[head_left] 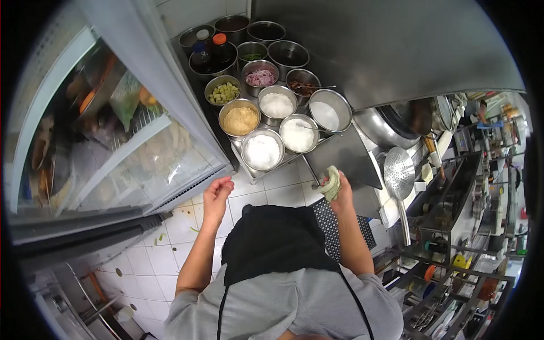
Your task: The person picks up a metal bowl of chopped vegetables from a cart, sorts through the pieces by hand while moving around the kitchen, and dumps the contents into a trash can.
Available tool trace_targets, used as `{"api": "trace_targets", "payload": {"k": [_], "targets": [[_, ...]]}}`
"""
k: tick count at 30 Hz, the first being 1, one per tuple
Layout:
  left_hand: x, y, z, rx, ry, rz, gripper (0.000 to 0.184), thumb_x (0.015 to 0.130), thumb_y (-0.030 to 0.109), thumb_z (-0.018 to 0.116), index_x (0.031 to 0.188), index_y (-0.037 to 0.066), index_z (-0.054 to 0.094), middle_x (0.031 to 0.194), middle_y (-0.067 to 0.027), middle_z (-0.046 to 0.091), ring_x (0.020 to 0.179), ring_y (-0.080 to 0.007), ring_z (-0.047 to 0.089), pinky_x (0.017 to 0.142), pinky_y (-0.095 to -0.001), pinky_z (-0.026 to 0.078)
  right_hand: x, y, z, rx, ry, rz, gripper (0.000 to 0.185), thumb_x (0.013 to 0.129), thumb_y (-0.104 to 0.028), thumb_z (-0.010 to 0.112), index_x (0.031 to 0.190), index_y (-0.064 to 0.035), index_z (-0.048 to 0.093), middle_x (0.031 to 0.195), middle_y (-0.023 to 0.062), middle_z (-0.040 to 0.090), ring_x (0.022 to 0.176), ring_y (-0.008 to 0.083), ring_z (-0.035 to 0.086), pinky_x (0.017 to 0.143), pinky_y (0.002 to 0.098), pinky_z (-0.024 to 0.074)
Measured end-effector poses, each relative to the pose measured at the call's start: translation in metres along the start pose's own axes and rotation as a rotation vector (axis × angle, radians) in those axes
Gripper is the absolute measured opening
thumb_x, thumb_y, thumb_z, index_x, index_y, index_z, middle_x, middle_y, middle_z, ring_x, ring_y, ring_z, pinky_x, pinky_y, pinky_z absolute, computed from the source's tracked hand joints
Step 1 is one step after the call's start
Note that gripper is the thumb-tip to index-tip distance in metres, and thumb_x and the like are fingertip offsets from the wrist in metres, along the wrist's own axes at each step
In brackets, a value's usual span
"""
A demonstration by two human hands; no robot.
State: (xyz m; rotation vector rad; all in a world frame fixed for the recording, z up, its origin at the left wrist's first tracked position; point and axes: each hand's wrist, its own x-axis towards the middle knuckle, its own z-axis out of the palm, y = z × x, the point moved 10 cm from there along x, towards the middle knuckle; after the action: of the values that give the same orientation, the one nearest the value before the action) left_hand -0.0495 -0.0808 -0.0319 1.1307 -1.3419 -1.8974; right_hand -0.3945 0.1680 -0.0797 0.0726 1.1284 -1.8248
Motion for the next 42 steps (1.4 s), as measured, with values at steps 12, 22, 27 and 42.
{"api": "trace_targets", "payload": {"k": [12, 22, 27, 42], "targets": [[0.077, -0.045, 0.024, -0.128, 0.279, -0.204, 0.056, 0.103, 0.045, 0.047, 0.143, 0.005, 0.051, 0.136, -0.0103, 0.058, 0.119, -0.0232, 0.055, 0.095, -0.0420, 0.046, 0.128, -0.024, 0.001, -0.181, 0.204, -0.012, 0.045, 0.097, -0.045, 0.064, 0.111, -0.0023, 0.065, 0.089, 0.0072, 0.068, 0.071, 0.0201, 0.067, 0.063, 0.0377, 0.0575], [0.089, -0.059, 0.061, -0.387, 0.370, -0.202, 0.068, 0.107, 0.054, 0.032, 0.143, -0.001, 0.047, 0.141, -0.0171, 0.056, 0.130, -0.0267, 0.055, 0.112, -0.0378, 0.041, 0.148, -0.037, -0.012, -0.564, 0.059, -0.198, 0.056, 0.095, -0.040, 0.069, 0.128, 0.0038, 0.057, 0.116, 0.0099, 0.067, 0.108, 0.0169, 0.060, 0.091, 0.0313, 0.0477], [0.092, -0.070, 0.052, -0.333, 0.442, -0.114, 0.061, 0.107, 0.053, 0.034, 0.136, 0.003, 0.052, 0.129, -0.0136, 0.061, 0.119, -0.0227, 0.059, 0.105, -0.0374, 0.046, 0.141, -0.051, 0.025, -0.681, -0.027, -0.213, 0.051, 0.088, -0.025, 0.076, 0.125, 0.0048, 0.059, 0.117, 0.0113, 0.068, 0.106, 0.0186, 0.061, 0.094, 0.0313, 0.0452], [0.092, -0.055, 0.036, 0.011, 0.512, 0.049, 0.052, 0.109, 0.045, 0.037, 0.118, 0.000, 0.062, 0.104, -0.0094, 0.069, 0.097, -0.0160, 0.063, 0.089, -0.0310, 0.051, 0.193, 0.043, -0.024, -0.330, 0.105, 0.293, 0.018, 0.092, -0.005, 0.050, 0.102, -0.0016, 0.065, 0.089, 0.0051, 0.061, 0.080, 0.0209, 0.058, 0.069, 0.0373, 0.0471]]}}
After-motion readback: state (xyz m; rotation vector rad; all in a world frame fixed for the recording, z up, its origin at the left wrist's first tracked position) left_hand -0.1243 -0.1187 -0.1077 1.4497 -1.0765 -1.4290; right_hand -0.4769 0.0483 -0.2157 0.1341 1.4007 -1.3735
